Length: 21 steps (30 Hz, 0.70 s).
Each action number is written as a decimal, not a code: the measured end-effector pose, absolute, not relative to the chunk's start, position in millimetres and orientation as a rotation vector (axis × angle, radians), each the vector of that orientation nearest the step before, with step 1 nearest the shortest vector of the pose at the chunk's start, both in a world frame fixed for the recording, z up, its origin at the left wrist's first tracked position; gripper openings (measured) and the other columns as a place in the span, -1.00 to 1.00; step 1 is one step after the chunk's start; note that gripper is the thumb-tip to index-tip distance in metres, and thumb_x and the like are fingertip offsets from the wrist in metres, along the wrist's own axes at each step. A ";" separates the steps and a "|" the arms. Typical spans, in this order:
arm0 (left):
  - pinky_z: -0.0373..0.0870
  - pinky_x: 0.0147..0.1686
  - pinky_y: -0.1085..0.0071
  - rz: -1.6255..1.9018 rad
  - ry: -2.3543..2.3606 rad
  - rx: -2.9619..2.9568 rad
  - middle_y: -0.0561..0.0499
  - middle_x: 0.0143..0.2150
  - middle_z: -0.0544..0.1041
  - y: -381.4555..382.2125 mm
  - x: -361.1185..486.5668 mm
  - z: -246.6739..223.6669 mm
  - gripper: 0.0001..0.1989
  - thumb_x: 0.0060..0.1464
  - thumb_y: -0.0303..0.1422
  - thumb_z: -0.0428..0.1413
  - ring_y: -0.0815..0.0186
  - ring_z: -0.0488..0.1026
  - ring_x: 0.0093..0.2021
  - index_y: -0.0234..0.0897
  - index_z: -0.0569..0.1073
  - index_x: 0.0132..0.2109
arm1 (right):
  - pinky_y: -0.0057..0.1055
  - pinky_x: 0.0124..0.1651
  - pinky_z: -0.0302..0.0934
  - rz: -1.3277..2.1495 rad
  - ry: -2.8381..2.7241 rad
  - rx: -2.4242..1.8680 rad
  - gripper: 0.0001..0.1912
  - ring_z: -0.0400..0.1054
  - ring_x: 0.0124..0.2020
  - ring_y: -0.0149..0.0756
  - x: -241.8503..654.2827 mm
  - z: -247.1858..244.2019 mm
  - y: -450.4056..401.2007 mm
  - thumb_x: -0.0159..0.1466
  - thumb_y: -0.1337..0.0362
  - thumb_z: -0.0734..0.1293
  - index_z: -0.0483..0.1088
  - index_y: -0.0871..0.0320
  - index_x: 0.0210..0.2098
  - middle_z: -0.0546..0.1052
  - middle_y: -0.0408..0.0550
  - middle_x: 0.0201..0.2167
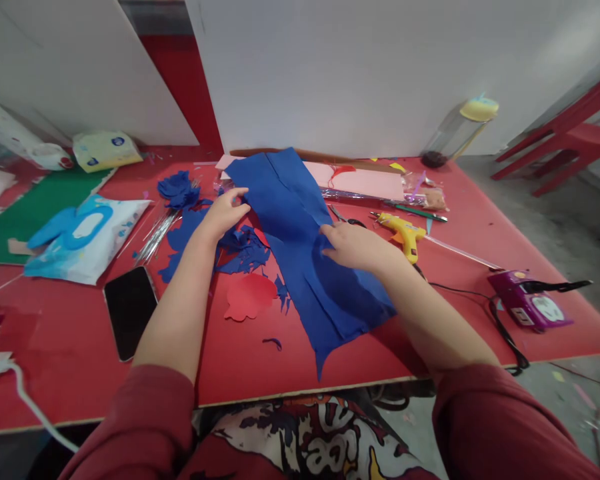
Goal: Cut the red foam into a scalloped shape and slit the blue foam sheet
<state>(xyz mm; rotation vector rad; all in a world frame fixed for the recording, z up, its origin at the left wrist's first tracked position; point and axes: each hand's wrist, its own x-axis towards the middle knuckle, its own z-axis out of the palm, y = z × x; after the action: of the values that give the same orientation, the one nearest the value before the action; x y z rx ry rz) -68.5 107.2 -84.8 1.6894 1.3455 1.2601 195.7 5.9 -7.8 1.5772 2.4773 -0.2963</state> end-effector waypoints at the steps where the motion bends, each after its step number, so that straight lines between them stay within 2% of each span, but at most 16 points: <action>1: 0.30 0.01 0.03 1.147 1.411 1.741 -0.14 -0.18 0.53 105.2 -67.5 -82.9 -0.61 -0.22 -0.47 0.14 0.09 0.46 -0.15 -0.29 0.50 -0.13 | -0.19 -0.12 0.22 -0.225 2.493 1.600 -0.64 0.34 -0.08 0.04 192.6 -10.9 4.0 0.20 0.32 0.23 0.29 0.29 -0.01 0.40 0.28 -0.10; 4: 0.35 -0.06 0.14 0.793 1.578 1.904 -0.14 -0.18 0.53 97.3 -64.9 -72.2 -0.67 -0.22 -0.41 0.13 0.11 0.47 -0.20 -0.28 0.50 -0.18 | -0.14 -0.14 0.22 -0.140 2.580 1.568 -0.65 0.31 -0.08 0.08 181.0 -19.8 -3.4 0.20 0.31 0.23 0.30 0.32 -0.04 0.34 0.30 -0.07; 6: 0.36 -0.09 0.23 0.547 1.613 2.011 -0.08 -0.29 0.55 91.1 -62.9 -63.2 -0.78 -0.28 -0.40 0.16 0.13 0.47 -0.24 -0.26 0.50 -0.35 | -0.16 -0.13 0.23 -0.250 2.681 1.420 -0.67 0.31 -0.10 0.02 170.7 -25.7 -10.7 0.20 0.32 0.24 0.32 0.32 -0.05 0.34 0.27 -0.10; 8: 0.38 -0.18 0.31 0.328 1.614 2.089 -0.03 -0.37 0.54 85.4 -60.4 -55.9 -0.84 -0.28 -0.36 0.17 0.17 0.47 -0.30 -0.25 0.48 -0.42 | -0.18 -0.09 0.23 -0.407 2.814 1.184 -0.68 0.30 -0.10 -0.05 158.3 -32.8 -20.3 0.20 0.31 0.27 0.33 0.31 -0.07 0.34 0.23 -0.10; 11: 0.36 -0.26 0.35 0.111 1.619 2.178 -0.04 -0.44 0.53 80.3 -55.4 -51.5 -0.88 -0.24 -0.31 0.17 0.17 0.47 -0.34 -0.25 0.42 -0.50 | -0.17 -0.01 0.19 -0.580 2.964 0.945 -0.57 0.22 -0.01 -0.07 139.1 -47.8 -35.9 0.19 0.17 0.31 0.31 0.29 -0.02 0.31 0.24 -0.04; 13: 0.35 -0.26 0.32 0.032 1.624 2.226 -0.09 -0.43 0.53 79.5 -52.2 -52.5 -0.85 -0.18 -0.28 0.16 0.13 0.47 -0.32 -0.27 0.40 -0.51 | -0.07 0.05 0.13 -0.551 3.028 0.996 -0.54 0.14 0.06 0.00 129.2 -60.7 -43.8 0.19 0.09 0.30 0.32 0.26 -0.02 0.26 0.27 0.02; 15: 0.34 -0.24 0.30 -0.001 1.632 2.260 -0.14 -0.38 0.53 79.7 -49.6 -54.8 -0.83 -0.12 -0.26 0.13 0.09 0.48 -0.27 -0.29 0.42 -0.46 | -0.02 0.09 0.07 -0.487 3.080 1.087 -0.63 0.06 0.12 0.01 123.5 -73.6 -48.0 0.22 0.16 0.27 0.34 0.25 -0.04 0.22 0.28 0.06; 17: 0.34 -0.19 0.30 0.011 1.639 2.278 -0.19 -0.26 0.54 80.0 -47.6 -57.0 -0.78 -0.08 -0.25 0.12 0.08 0.47 -0.19 -0.32 0.44 -0.32 | -0.04 0.10 0.06 -0.468 3.130 1.078 -0.74 0.05 0.12 -0.01 121.5 -83.8 -49.0 0.26 0.32 0.21 0.36 0.26 -0.09 0.22 0.29 0.07; 19: 0.33 -0.13 0.32 0.055 1.647 2.284 -0.22 -0.11 0.51 79.7 -45.9 -58.6 -0.63 -0.05 -0.25 0.11 0.09 0.45 -0.09 -0.36 0.38 -0.09 | -0.08 0.10 0.07 -0.508 3.160 1.046 -0.76 0.06 0.11 -0.03 121.4 -89.9 -48.6 0.24 0.42 0.18 0.37 0.29 -0.13 0.24 0.31 0.06; 21: 0.31 -0.06 0.32 0.101 1.646 2.284 -0.27 0.02 0.44 78.7 -44.4 -59.9 -0.45 -0.01 -0.25 0.10 0.10 0.40 0.01 -0.39 0.23 0.11 | -0.12 0.10 0.09 -0.556 3.173 1.022 -0.74 0.08 0.09 -0.04 121.6 -92.7 -47.8 0.20 0.51 0.17 0.37 0.33 -0.14 0.26 0.33 0.05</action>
<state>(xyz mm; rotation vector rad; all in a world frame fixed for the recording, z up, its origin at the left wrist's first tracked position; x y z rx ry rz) -44.4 78.7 -59.9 2.2842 1.6464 0.1007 121.6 -47.8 -92.7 1.0218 3.1726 -0.5560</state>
